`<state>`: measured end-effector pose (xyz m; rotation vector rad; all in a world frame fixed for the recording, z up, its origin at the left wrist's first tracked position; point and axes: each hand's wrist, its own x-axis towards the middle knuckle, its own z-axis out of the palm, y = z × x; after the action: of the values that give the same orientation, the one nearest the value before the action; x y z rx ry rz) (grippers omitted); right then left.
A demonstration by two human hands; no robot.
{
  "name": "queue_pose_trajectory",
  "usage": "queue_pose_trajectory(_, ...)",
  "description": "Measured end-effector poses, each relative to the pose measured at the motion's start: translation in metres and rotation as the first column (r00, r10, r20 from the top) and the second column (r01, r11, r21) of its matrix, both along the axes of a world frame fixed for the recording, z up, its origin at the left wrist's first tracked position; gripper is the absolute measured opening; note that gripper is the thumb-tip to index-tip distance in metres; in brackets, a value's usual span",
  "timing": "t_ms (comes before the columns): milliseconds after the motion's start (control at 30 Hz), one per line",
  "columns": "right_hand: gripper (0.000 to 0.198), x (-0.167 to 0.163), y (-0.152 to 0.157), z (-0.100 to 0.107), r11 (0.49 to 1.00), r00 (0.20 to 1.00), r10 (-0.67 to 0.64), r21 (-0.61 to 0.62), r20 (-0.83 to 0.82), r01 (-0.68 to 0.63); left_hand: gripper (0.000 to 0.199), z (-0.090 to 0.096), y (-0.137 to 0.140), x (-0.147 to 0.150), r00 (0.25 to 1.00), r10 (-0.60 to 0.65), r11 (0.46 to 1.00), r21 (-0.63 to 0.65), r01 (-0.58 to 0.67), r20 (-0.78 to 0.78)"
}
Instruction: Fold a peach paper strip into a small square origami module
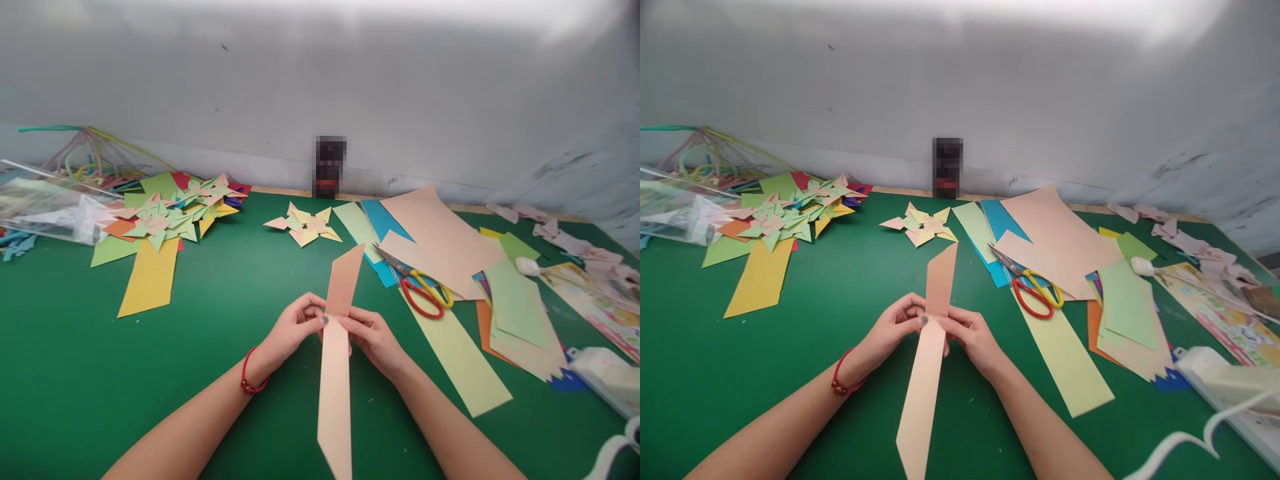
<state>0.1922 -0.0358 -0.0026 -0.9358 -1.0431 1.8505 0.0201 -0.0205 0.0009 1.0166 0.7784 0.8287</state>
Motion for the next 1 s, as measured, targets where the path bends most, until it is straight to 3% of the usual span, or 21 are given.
queue_pose_trajectory(433,0.021,0.0033,0.0015,-0.0050,0.999,0.997,0.019,-0.046,-0.077,-0.023,0.012,-0.0005,-0.0001,-0.0009,1.000,0.001,1.000,-0.023,-0.001,-0.002)
queue_pose_trajectory(633,0.026,0.0019,0.0008,-0.0045,0.996,0.995,0.058,-0.059,-0.077,-0.063,0.011,-0.0031,-0.0001,-0.0015,0.998,-0.001,0.999,-0.049,0.004,0.068)
queue_pose_trajectory(833,0.026,0.0024,-0.0014,-0.0011,0.989,0.989,0.026,0.140,0.144,-0.046,0.009,-0.0041,0.0048,-0.0050,0.998,0.035,0.997,-0.074,-0.031,0.054)
queue_pose_trajectory(1000,0.022,0.0007,-0.0011,0.0049,0.960,0.919,-0.147,0.278,0.365,0.043,0.012,0.0017,0.0050,-0.0021,0.997,-0.025,0.993,-0.113,0.017,-0.071)
